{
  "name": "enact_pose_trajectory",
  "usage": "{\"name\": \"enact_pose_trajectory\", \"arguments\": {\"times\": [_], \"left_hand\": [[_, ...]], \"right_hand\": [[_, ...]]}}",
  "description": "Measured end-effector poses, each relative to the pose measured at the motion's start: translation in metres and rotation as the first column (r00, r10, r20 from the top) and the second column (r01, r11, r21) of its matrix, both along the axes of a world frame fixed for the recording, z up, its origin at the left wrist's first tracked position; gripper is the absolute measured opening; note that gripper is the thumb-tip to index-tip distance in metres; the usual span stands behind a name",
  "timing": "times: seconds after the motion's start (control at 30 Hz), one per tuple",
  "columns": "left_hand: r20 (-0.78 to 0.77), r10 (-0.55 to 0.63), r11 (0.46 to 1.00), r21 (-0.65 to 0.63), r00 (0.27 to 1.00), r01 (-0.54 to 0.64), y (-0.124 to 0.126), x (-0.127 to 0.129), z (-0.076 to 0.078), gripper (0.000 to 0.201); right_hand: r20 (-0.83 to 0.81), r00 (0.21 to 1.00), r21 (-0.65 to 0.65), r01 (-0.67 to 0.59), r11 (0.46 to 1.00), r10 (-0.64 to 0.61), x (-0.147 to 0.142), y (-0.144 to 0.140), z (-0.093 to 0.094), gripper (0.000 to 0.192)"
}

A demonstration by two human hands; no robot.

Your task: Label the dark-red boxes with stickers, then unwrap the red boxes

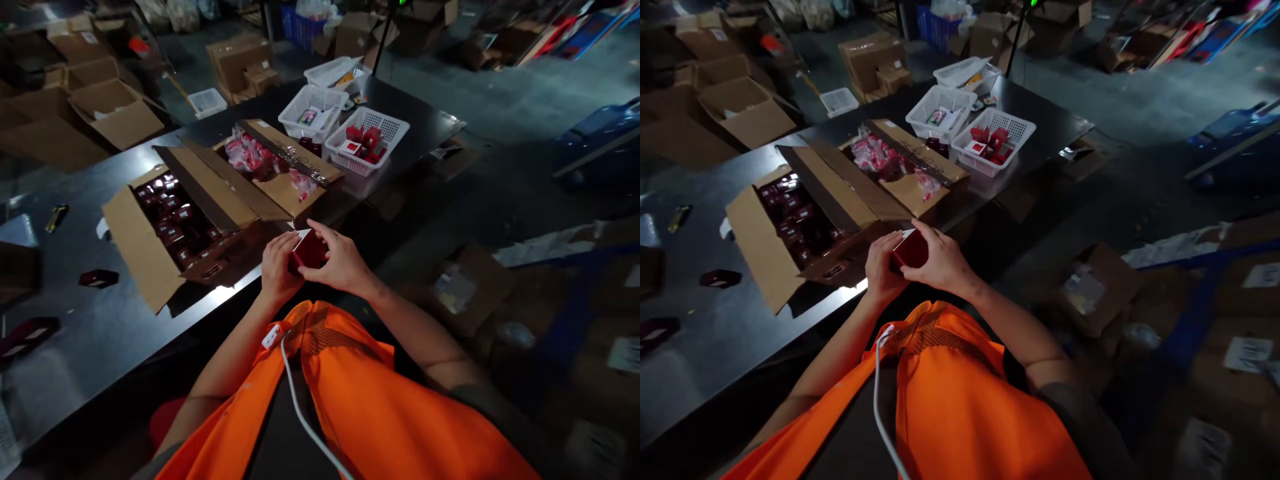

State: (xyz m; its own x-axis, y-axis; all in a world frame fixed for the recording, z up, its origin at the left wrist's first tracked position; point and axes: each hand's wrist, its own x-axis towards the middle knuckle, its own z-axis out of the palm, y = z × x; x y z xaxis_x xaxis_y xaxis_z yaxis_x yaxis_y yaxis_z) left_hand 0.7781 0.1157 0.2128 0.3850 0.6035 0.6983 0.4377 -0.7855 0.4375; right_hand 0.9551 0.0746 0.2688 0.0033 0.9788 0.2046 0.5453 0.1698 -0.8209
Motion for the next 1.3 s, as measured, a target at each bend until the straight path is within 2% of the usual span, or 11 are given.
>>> {"name": "enact_pose_trajectory", "arguments": {"times": [0.17,0.3,0.37,0.63,0.73,0.87,0.93,1.0,1.1,1.2,1.3], "left_hand": [[-0.309,-0.110,0.948,-0.319,0.945,0.006,0.051,0.013,0.022,0.092],[-0.267,-0.291,0.823,-0.559,0.919,0.098,0.105,0.023,0.028,0.080],[-0.198,-0.294,0.799,-0.587,0.935,0.128,0.127,0.030,0.027,0.073],[-0.208,-0.225,0.831,-0.551,0.952,0.076,0.186,0.047,0.023,0.067],[-0.154,-0.132,0.832,-0.554,0.979,0.025,0.205,0.043,0.016,0.062],[-0.044,-0.001,0.814,-0.580,0.999,-0.025,0.218,0.047,0.006,0.062],[0.021,0.070,0.794,-0.607,0.997,-0.043,0.221,0.055,0.003,0.061],[0.035,0.167,0.786,-0.608,0.985,-0.112,0.223,0.067,0.003,0.060],[-0.032,0.315,0.739,-0.619,0.949,-0.266,0.227,0.087,0.004,0.060],[-0.058,0.443,0.642,-0.677,0.895,-0.361,0.231,0.111,0.007,0.066],[-0.133,0.520,0.576,-0.675,0.844,-0.461,0.237,0.137,0.011,0.066]], "right_hand": [[0.064,0.983,-0.005,-0.174,0.985,0.174,0.038,0.050,-0.011,0.082],[0.085,0.941,-0.072,-0.322,0.944,0.328,0.061,0.095,-0.015,0.067],[0.047,0.938,-0.076,-0.338,0.938,0.342,0.070,0.116,-0.013,0.065],[0.006,0.919,-0.109,-0.391,0.914,0.393,0.084,0.198,-0.018,0.054],[-0.186,0.903,-0.064,-0.405,0.912,0.388,0.091,0.221,-0.028,0.055],[-0.522,0.742,-0.040,-0.514,0.857,0.421,0.116,0.257,-0.037,0.055],[-0.423,0.796,-0.035,-0.492,0.870,0.433,0.131,0.280,-0.041,0.047],[-0.105,0.908,0.040,-0.404,0.914,0.406,0.141,0.301,-0.044,0.035],[0.295,0.860,0.203,-0.482,0.852,0.416,0.147,0.324,-0.051,0.019],[0.263,0.756,0.310,-0.654,0.690,0.599,0.153,0.335,-0.062,0.037],[-0.033,0.691,0.396,-0.654,0.644,0.722,0.167,0.345,-0.070,0.020]]}}
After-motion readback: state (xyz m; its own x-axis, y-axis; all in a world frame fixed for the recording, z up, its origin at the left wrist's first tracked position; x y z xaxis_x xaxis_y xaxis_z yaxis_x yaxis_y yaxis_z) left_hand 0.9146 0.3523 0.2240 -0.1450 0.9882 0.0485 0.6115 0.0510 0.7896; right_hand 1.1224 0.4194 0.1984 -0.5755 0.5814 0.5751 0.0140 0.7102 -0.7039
